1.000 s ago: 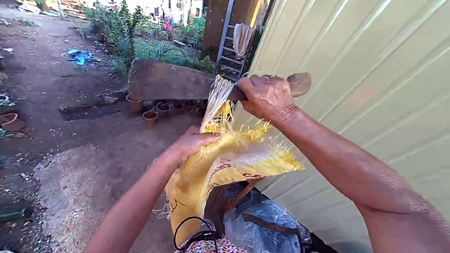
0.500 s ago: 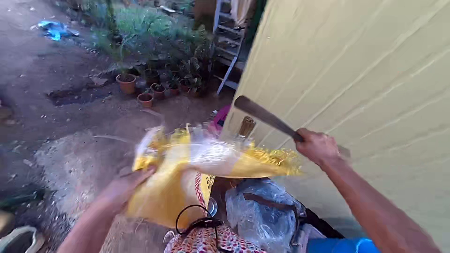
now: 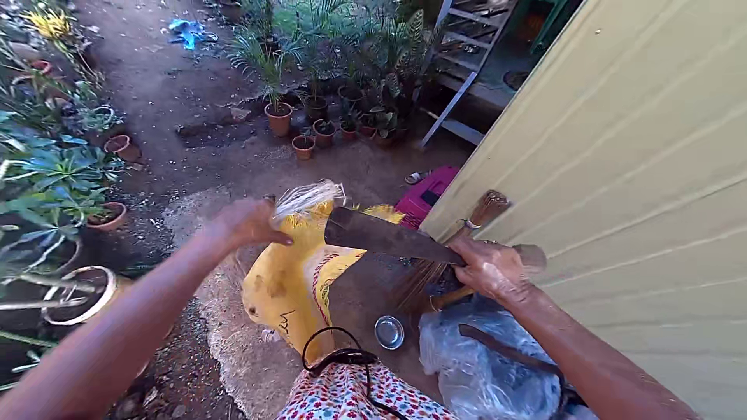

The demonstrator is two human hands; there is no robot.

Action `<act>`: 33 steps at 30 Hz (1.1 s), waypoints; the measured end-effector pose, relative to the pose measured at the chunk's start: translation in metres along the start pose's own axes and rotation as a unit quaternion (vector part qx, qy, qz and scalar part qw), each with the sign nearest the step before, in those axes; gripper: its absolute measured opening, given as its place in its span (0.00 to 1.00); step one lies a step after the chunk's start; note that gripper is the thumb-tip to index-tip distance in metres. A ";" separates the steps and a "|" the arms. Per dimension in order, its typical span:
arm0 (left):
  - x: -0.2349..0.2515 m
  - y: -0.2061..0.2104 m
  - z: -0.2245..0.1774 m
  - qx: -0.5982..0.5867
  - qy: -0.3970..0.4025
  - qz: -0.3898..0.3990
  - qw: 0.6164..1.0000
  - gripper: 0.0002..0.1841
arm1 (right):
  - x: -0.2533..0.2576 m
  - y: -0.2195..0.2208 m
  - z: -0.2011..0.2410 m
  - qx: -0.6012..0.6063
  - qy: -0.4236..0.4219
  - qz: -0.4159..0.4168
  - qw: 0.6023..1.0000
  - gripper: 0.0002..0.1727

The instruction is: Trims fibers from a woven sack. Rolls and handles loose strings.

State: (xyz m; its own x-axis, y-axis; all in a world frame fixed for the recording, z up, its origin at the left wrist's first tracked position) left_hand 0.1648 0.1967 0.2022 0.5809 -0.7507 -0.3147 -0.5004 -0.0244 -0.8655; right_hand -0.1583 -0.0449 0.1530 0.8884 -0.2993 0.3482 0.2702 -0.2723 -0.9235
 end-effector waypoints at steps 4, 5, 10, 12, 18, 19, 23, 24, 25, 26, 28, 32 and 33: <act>0.008 -0.055 0.002 0.176 -0.038 -0.032 0.983 0.15 | -0.002 0.024 0.036 0.019 -0.021 0.000 1.000 0.08; 0.008 -0.063 -0.001 0.179 -0.045 -0.040 0.982 0.14 | 0.001 0.028 0.048 0.023 -0.033 -0.005 0.999 0.08; -0.004 -0.070 -0.030 0.110 -0.059 -0.060 0.990 0.14 | 0.048 0.025 0.114 0.064 -0.073 0.136 0.986 0.11; -0.017 -0.082 -0.041 0.119 -0.066 -0.075 0.988 0.14 | 0.072 0.019 0.138 0.058 -0.097 0.215 0.970 0.15; -0.074 -0.122 -0.060 0.144 -0.093 -0.126 0.977 0.14 | 0.140 -0.020 0.167 -0.003 -0.148 0.155 0.977 0.16; -0.088 -0.127 -0.057 0.148 -0.093 -0.130 0.976 0.14 | 0.151 -0.032 0.163 -0.009 -0.138 0.130 0.982 0.17; -0.137 -0.134 -0.013 0.103 0.000 -0.149 0.984 0.21 | 0.190 -0.081 0.142 -0.040 -0.090 0.006 0.995 0.15; -0.147 -0.129 -0.002 0.063 0.025 -0.166 0.984 0.21 | 0.196 -0.093 0.137 -0.040 -0.074 -0.025 0.996 0.15; -0.155 -0.124 0.004 0.024 0.019 -0.180 0.983 0.21 | 0.200 -0.104 0.132 -0.034 -0.059 -0.062 0.996 0.14; -0.163 -0.121 -0.001 -0.026 -0.042 -0.176 0.983 0.20 | 0.203 -0.115 0.130 -0.028 -0.046 -0.100 0.993 0.13; -0.160 -0.105 0.008 -0.149 -0.042 -0.257 0.954 0.21 | 0.203 -0.139 0.129 -0.009 -0.036 -0.151 0.988 0.13; -0.105 -0.079 0.010 -0.316 0.168 -0.367 0.858 0.52 | 0.200 -0.170 0.137 -0.013 -0.073 -0.266 0.961 0.10; -0.094 -0.076 -0.003 -0.350 0.190 -0.357 0.845 0.50 | 0.200 -0.174 0.140 -0.017 -0.084 -0.277 0.957 0.10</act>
Point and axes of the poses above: each hand's wrist, its own x-axis towards the middle knuckle, its own y-axis out of the palm, z = x × y, the point moved 2 cm from there along x, towards the middle knuckle, and after that the axes turned 12 degrees about -x, right-handed, at the moved point
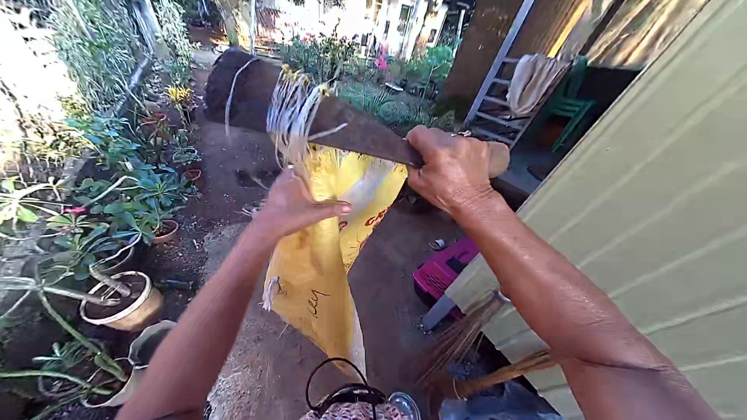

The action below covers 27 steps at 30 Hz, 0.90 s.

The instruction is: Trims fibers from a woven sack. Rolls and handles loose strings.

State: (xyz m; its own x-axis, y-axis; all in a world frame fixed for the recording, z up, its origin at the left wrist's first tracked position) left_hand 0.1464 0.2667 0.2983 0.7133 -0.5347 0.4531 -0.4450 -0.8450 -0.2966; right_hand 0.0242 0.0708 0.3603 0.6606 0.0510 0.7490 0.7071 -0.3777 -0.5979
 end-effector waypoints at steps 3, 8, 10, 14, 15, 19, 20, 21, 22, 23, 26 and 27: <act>0.010 0.045 0.004 -0.091 -0.025 0.064 0.994 0.30 | 0.007 -0.002 -0.001 -0.025 -0.024 -0.004 0.999 0.09; -0.005 0.063 -0.008 -0.115 -0.094 0.172 0.974 0.13 | 0.011 0.006 -0.030 -0.076 -0.051 0.049 0.995 0.09; -0.008 0.067 -0.011 -0.150 -0.109 0.214 0.959 0.10 | 0.009 0.013 -0.034 -0.092 -0.059 0.068 0.992 0.10; -0.024 0.062 -0.014 -0.225 -0.210 0.213 0.928 0.09 | 0.012 -0.019 -0.028 -0.115 0.011 0.442 0.890 0.20; -0.030 0.047 -0.007 -0.234 -0.251 0.180 0.922 0.09 | -0.006 -0.008 -0.050 -0.086 0.020 0.487 0.869 0.22; -0.042 0.048 0.019 -0.048 -0.241 0.235 0.941 0.12 | -0.098 0.079 -0.103 0.012 0.021 0.335 0.942 0.12; -0.038 0.068 0.021 -0.009 -0.208 0.268 0.941 0.13 | -0.098 0.082 -0.076 0.022 0.035 0.390 0.920 0.14; -0.026 0.090 0.020 0.022 -0.179 0.307 0.935 0.14 | -0.083 0.084 -0.052 0.026 0.037 0.424 0.904 0.16; -0.016 0.110 0.016 0.053 -0.167 0.341 0.924 0.16 | -0.067 0.089 -0.033 0.025 0.021 0.436 0.899 0.17; -0.013 0.122 0.014 0.081 -0.157 0.365 0.914 0.17 | -0.058 0.097 -0.022 0.022 0.001 0.443 0.896 0.17; -0.016 0.086 0.040 0.128 -0.196 0.337 0.912 0.17 | -0.071 0.119 -0.043 0.036 0.060 0.472 0.879 0.21; -0.022 0.066 0.053 0.135 -0.220 0.306 0.917 0.16 | -0.086 0.125 -0.055 0.034 0.089 0.472 0.876 0.20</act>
Point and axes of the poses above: each hand's wrist, its own x-axis towards the middle knuckle, its own y-axis out of the palm, z = x × y, the point moved 2 cm from there along x, towards the middle knuckle, and after that the axes turned 12 degrees about -x, right-handed, at the moved point
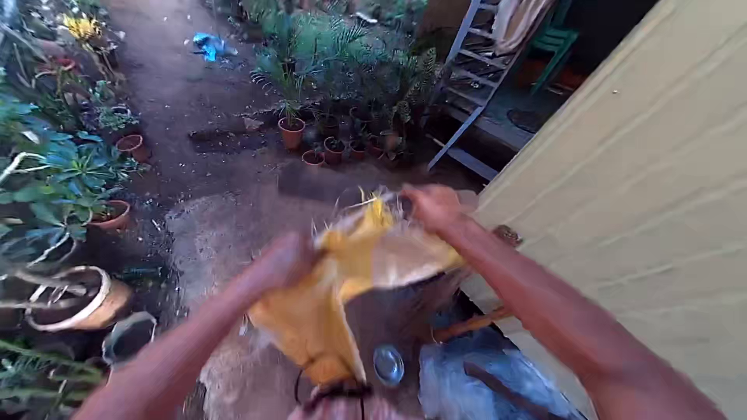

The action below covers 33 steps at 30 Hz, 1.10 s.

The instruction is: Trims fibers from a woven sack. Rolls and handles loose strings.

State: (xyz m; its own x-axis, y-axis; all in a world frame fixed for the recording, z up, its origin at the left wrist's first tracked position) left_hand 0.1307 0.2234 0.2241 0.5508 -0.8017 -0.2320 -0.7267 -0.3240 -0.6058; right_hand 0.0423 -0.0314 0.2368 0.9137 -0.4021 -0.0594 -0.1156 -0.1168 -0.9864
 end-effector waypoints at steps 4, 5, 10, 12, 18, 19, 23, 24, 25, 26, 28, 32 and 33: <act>-0.084 -0.057 0.094 -0.059 -0.067 -0.146 0.985 0.17 | -0.022 0.078 -0.135 0.018 0.189 0.051 0.980 0.18; -0.095 -0.069 0.099 -0.072 -0.055 -0.203 0.975 0.17 | -0.014 0.077 -0.162 0.019 0.206 0.033 0.978 0.20; -0.040 -0.043 0.069 -0.111 0.084 -0.200 0.970 0.08 | -0.032 0.091 -0.058 0.069 0.130 0.114 0.983 0.22; -0.013 -0.041 0.076 -0.110 0.133 -0.188 0.967 0.09 | -0.028 0.127 -0.016 0.113 0.058 0.130 0.983 0.22; 0.009 -0.004 0.122 -0.046 0.001 -0.106 0.993 0.14 | -0.095 0.274 0.026 0.201 0.071 0.335 0.918 0.24; 0.011 0.008 0.134 -0.043 -0.040 -0.099 0.993 0.16 | -0.122 0.302 0.025 0.236 0.109 0.355 0.898 0.25; 0.016 0.063 0.164 -0.046 -0.133 -0.090 0.986 0.25 | -0.255 0.403 0.018 0.372 0.286 0.393 0.791 0.28; 0.021 0.077 0.162 -0.044 -0.149 -0.086 0.984 0.26 | -0.289 0.420 0.015 0.396 0.335 0.388 0.762 0.29; 0.028 0.089 0.157 -0.038 -0.158 -0.080 0.983 0.28 | -0.319 0.433 0.011 0.414 0.381 0.382 0.733 0.30; 0.038 0.101 0.150 -0.031 -0.158 -0.073 0.984 0.29 | -0.345 0.437 0.005 0.430 0.422 0.379 0.702 0.30; 0.059 0.119 0.125 -0.028 -0.131 -0.066 0.989 0.30 | -0.387 0.437 -0.011 0.435 0.483 0.393 0.650 0.28; 0.097 0.163 0.052 -0.068 -0.037 -0.031 0.996 0.28 | -0.450 0.455 -0.040 0.414 0.565 0.414 0.582 0.26; 0.102 0.180 0.031 -0.095 -0.033 -0.009 0.995 0.25 | -0.464 0.460 -0.044 0.417 0.578 0.406 0.572 0.25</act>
Point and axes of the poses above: each hand's wrist, its own x-axis towards the middle knuckle, its own y-axis out of the palm, z = x × y, the point moved 2 cm from there along x, towards the middle knuckle, and after that the axes turned 12 degrees about -x, right-handed, at the moved point
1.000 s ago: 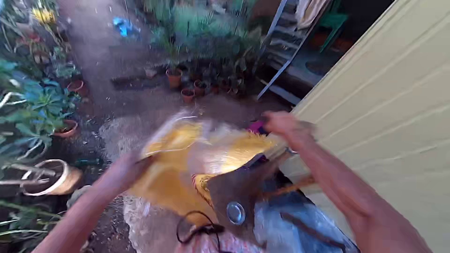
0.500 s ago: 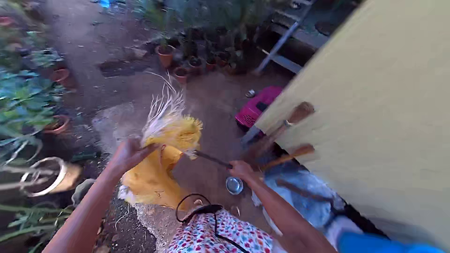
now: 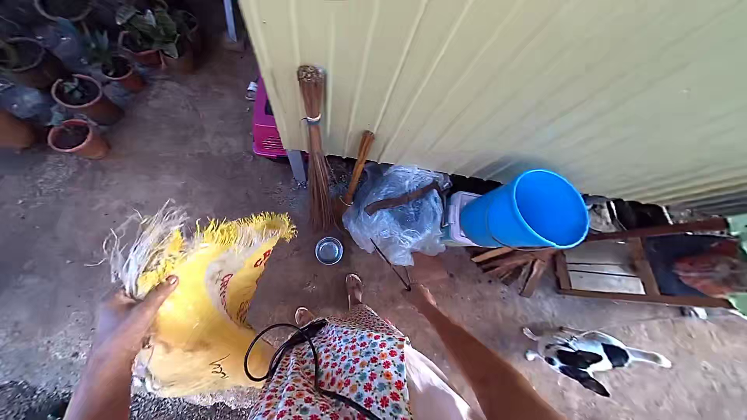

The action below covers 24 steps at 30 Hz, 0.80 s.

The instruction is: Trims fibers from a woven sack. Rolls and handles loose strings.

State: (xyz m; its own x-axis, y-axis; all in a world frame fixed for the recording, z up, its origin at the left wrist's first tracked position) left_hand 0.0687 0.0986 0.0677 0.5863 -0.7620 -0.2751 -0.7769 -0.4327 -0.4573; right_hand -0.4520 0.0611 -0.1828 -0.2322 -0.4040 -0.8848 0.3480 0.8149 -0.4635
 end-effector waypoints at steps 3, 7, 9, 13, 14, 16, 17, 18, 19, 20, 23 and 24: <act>0.005 0.078 -0.050 -0.045 -0.005 0.092 0.995 0.15 | 0.011 -0.004 -0.032 0.055 0.004 -0.002 0.998 0.24; -0.001 0.197 -0.107 -0.051 0.015 0.205 0.977 0.14 | 0.015 0.004 -0.063 0.136 0.012 0.018 0.991 0.24; -0.007 0.257 -0.132 -0.051 0.048 0.256 0.964 0.13 | 0.015 0.012 -0.076 0.174 0.019 0.021 0.984 0.24; -0.017 0.385 -0.194 -0.024 0.120 0.396 0.910 0.20 | 0.013 0.022 -0.096 0.268 0.042 0.019 0.962 0.22; -0.016 0.416 -0.210 0.029 0.141 0.445 0.884 0.25 | 0.012 0.021 -0.099 0.298 0.051 0.012 0.953 0.21; -0.014 0.468 -0.245 0.175 0.201 0.512 0.816 0.31 | 0.011 0.019 -0.104 0.359 0.068 -0.001 0.931 0.19; -0.012 0.487 -0.259 0.234 0.236 0.520 0.787 0.30 | 0.010 0.017 -0.108 0.384 0.074 -0.008 0.920 0.19; -0.010 0.501 -0.274 0.276 0.266 0.516 0.766 0.27 | 0.011 0.015 -0.110 0.405 0.078 -0.012 0.911 0.18; -0.008 0.511 -0.288 0.299 0.289 0.509 0.754 0.23 | 0.011 0.013 -0.111 0.423 0.082 -0.014 0.902 0.18; -0.006 0.517 -0.300 0.302 0.298 0.502 0.754 0.19 | 0.013 0.011 -0.112 0.439 0.086 -0.016 0.894 0.18; 0.001 0.527 -0.326 0.232 0.274 0.468 0.808 0.19 | 0.014 0.005 -0.107 0.484 0.094 -0.021 0.870 0.17; 0.004 0.529 -0.331 0.204 0.264 0.451 0.828 0.19 | 0.015 0.004 -0.105 0.496 0.092 -0.023 0.863 0.17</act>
State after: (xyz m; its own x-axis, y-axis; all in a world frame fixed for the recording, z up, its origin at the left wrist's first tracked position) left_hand -0.4157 -0.2933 0.1043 -0.4557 -0.8374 -0.3019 -0.6394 0.5439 -0.5434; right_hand -0.5491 0.1016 -0.1926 -0.3748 -0.2785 -0.8843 0.9201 0.0055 -0.3917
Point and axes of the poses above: each hand's wrist, its own x-axis towards the middle knuckle, its own y-axis out of the palm, z = x × y, the point moved 2 cm from there along x, towards the middle knuckle, and after that the axes turned 12 degrees about -x, right-handed, at the moved point
